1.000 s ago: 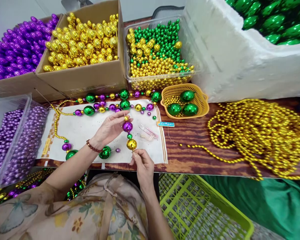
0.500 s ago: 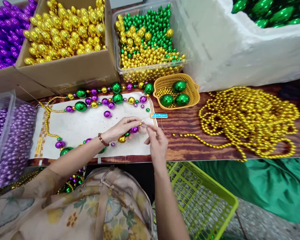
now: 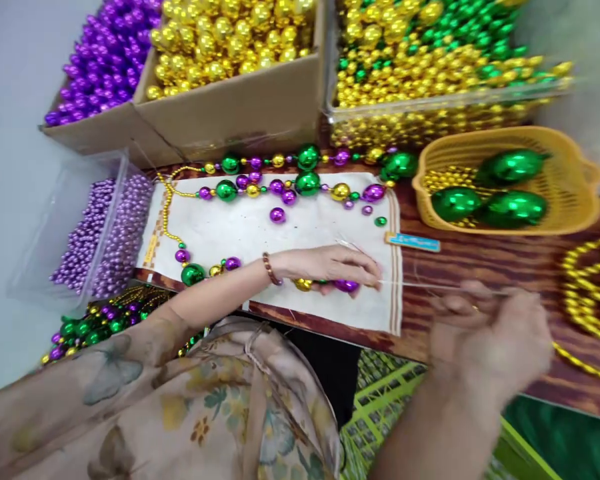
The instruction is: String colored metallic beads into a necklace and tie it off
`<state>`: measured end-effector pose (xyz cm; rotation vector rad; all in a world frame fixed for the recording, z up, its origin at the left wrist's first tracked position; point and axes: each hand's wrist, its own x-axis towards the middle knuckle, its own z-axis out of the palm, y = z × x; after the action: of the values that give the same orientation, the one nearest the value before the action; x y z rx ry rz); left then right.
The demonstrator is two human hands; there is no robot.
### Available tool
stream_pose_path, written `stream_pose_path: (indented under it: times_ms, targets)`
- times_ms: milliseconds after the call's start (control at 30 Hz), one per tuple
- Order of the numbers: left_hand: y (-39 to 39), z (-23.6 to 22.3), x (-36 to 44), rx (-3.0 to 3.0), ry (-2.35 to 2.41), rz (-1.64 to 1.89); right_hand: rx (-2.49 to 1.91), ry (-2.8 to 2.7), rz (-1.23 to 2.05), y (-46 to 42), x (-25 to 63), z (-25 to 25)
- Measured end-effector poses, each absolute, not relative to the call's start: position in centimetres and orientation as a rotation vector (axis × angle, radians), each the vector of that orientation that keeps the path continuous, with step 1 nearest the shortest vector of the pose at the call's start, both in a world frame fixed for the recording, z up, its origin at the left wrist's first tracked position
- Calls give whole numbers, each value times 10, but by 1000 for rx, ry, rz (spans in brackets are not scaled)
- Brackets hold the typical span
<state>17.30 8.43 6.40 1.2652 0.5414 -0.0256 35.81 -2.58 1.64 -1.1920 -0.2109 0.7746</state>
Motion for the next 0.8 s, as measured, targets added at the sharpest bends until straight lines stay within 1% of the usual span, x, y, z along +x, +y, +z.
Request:
stream_pose_path:
  times_ms: [67, 167, 267, 400, 567, 700, 800]
  targets:
    - [78, 57, 174, 1238, 497, -29, -1194, -264, 874, -34, 349, 19]
    - [73, 52, 173, 1227, 473, -17, -1206, -361, 936, -43, 320, 23]
    - [74, 56, 169, 1272, 485, -29, -1152, -392, 899, -43, 307, 23]
    - [84, 69, 168, 1370, 480, -111, -1111, -259, 804, -36, 324, 29]
    - [91, 89, 175, 1449, 421, -169, -1105, -325, 904, -37, 332, 42]
    - [92, 100, 178, 1500, 429, -211, -1107, -286, 766, -40, 329, 39]
    - [93, 105, 178, 1545, 417, -226, -1120, -295, 769, -43, 329, 40]
